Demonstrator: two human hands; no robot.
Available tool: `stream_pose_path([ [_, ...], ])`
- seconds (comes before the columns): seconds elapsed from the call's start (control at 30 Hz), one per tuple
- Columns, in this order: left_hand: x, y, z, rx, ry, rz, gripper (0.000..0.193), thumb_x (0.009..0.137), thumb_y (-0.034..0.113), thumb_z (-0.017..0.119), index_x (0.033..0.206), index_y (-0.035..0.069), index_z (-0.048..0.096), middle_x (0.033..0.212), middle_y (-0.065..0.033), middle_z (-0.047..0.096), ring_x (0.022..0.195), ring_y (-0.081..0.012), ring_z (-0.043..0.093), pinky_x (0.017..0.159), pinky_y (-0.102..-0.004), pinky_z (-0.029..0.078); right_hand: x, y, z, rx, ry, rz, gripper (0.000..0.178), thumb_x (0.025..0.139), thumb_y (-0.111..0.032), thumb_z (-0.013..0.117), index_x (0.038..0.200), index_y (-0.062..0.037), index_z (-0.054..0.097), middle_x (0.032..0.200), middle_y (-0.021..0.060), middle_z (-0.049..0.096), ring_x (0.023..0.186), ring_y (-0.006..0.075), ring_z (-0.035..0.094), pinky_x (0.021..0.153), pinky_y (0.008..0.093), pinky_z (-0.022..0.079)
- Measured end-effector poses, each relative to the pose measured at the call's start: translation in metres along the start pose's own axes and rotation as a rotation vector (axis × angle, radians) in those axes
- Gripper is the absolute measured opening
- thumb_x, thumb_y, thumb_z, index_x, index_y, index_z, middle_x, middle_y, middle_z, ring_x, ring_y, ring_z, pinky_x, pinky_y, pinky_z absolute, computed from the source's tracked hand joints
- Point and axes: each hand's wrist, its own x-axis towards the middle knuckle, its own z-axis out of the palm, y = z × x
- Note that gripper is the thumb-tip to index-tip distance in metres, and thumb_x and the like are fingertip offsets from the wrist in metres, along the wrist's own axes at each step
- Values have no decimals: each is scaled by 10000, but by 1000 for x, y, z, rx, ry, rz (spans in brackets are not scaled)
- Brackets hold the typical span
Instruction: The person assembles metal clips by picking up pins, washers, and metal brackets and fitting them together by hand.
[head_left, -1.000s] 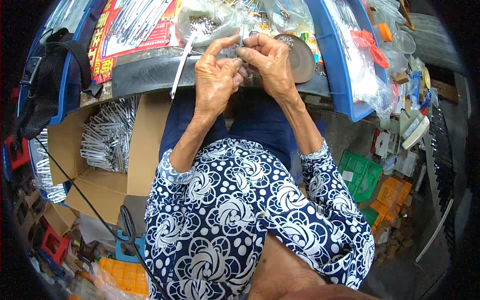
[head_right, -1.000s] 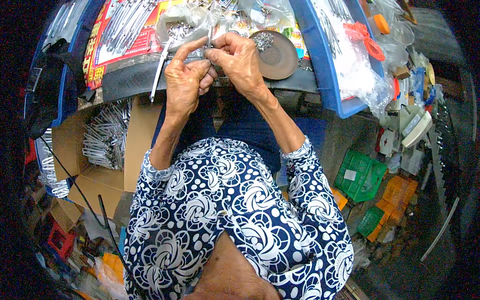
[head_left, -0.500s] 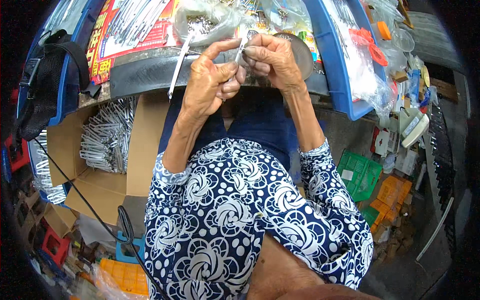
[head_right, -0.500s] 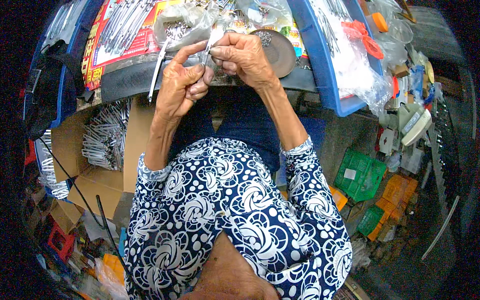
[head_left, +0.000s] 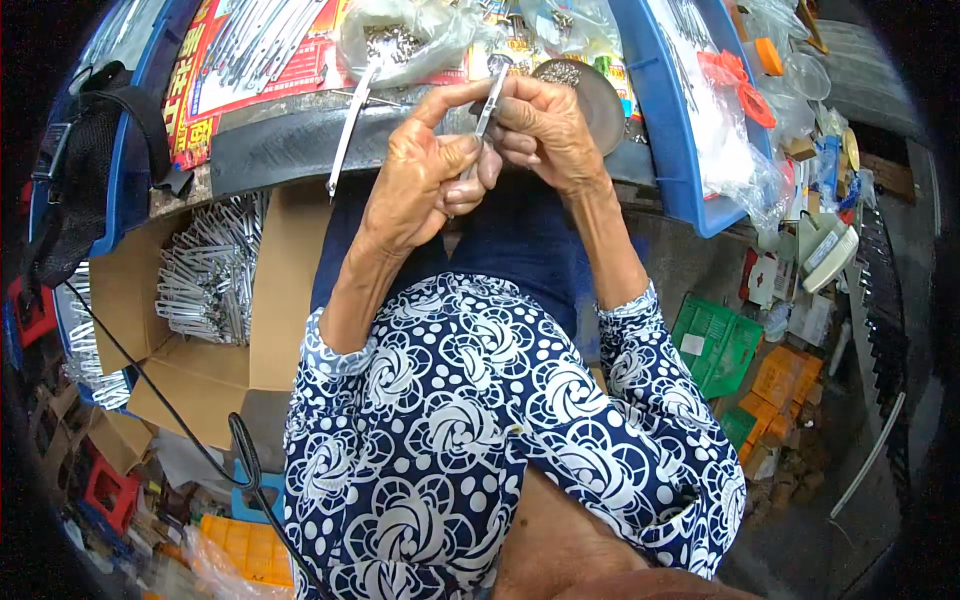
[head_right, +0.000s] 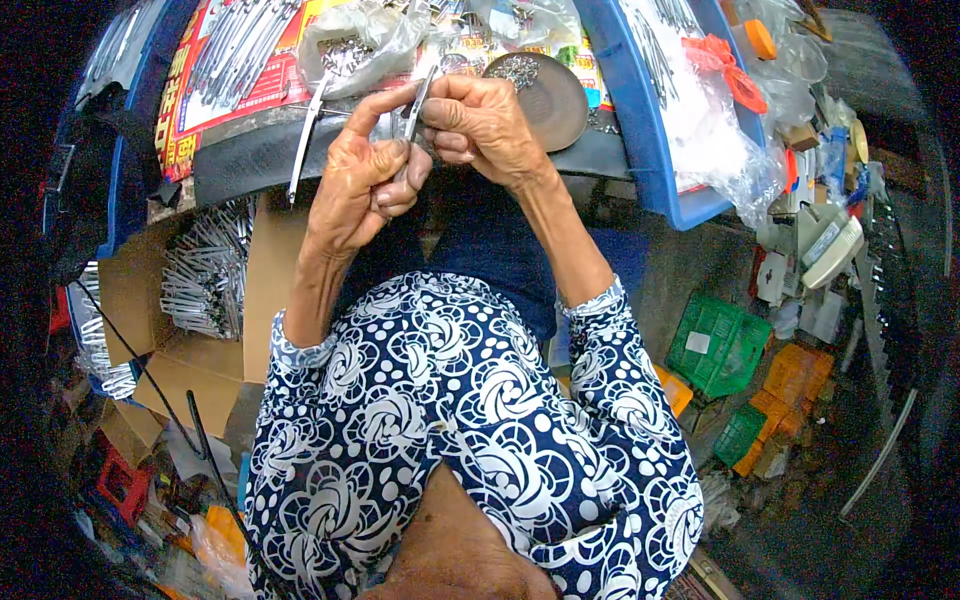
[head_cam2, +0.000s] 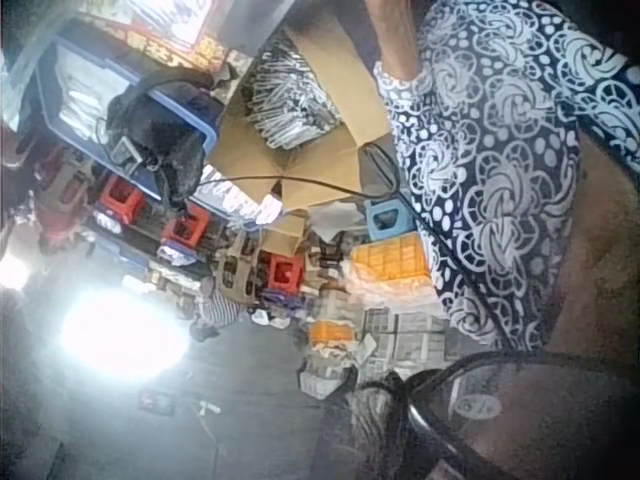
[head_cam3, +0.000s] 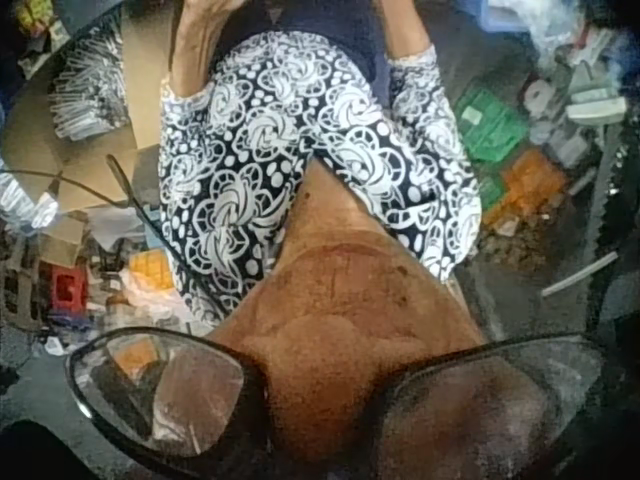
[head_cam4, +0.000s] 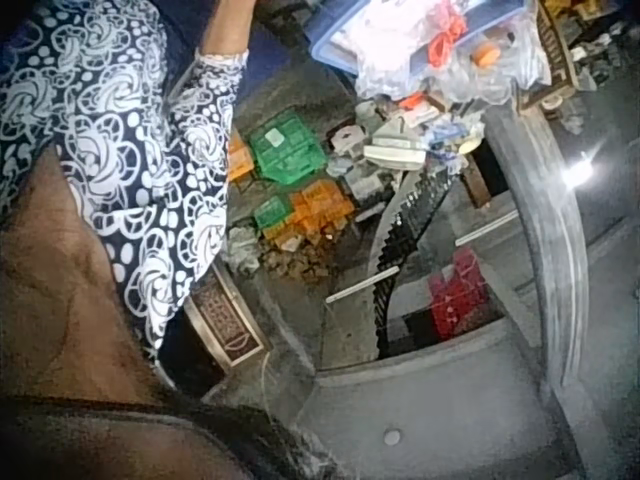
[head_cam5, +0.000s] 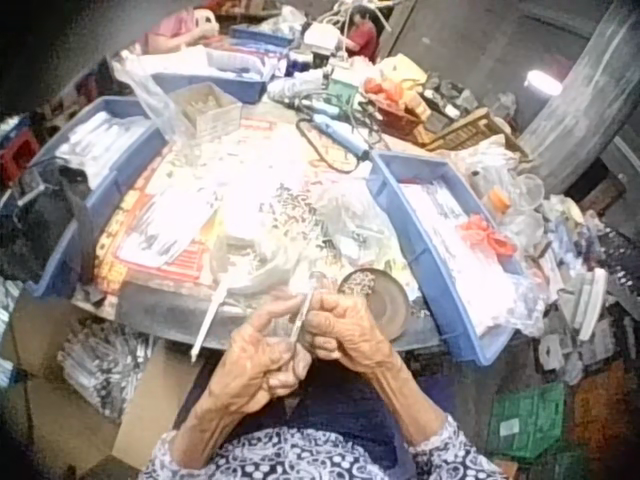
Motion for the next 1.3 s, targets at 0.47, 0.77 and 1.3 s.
stream_pose_path([
  [0.47, -1, -1, 5, 2, 1, 37, 403, 852, 22, 413, 1240, 112, 352, 630, -84, 509, 421, -34, 306, 369, -143, 235, 3, -5, 8, 56, -67, -81, 130, 821, -109, 552, 798, 15, 519, 587, -21, 434, 421, 13, 322, 363, 141, 283],
  [0.77, 2, 0, 5, 167, 141, 175, 417, 846, 8, 418, 1249, 98, 359, 604, -53, 504, 431, -30, 330, 367, -149, 243, 12, -1, 14, -20, 94, -88, 138, 803, -110, 577, 771, 8, 513, 599, 14, 465, 434, 22, 330, 378, 155, 291],
  [1.3, 9, -11, 2, 402, 288, 366, 421, 816, -17, 464, 1224, 69, 411, 568, 9, 449, 444, -28, 361, 379, -149, 274, 10, 7, 40, -491, 356, -256, 109, 782, -92, 593, 753, 4, 551, 617, -10, 521, 497, 19, 431, 436, 144, 334],
])
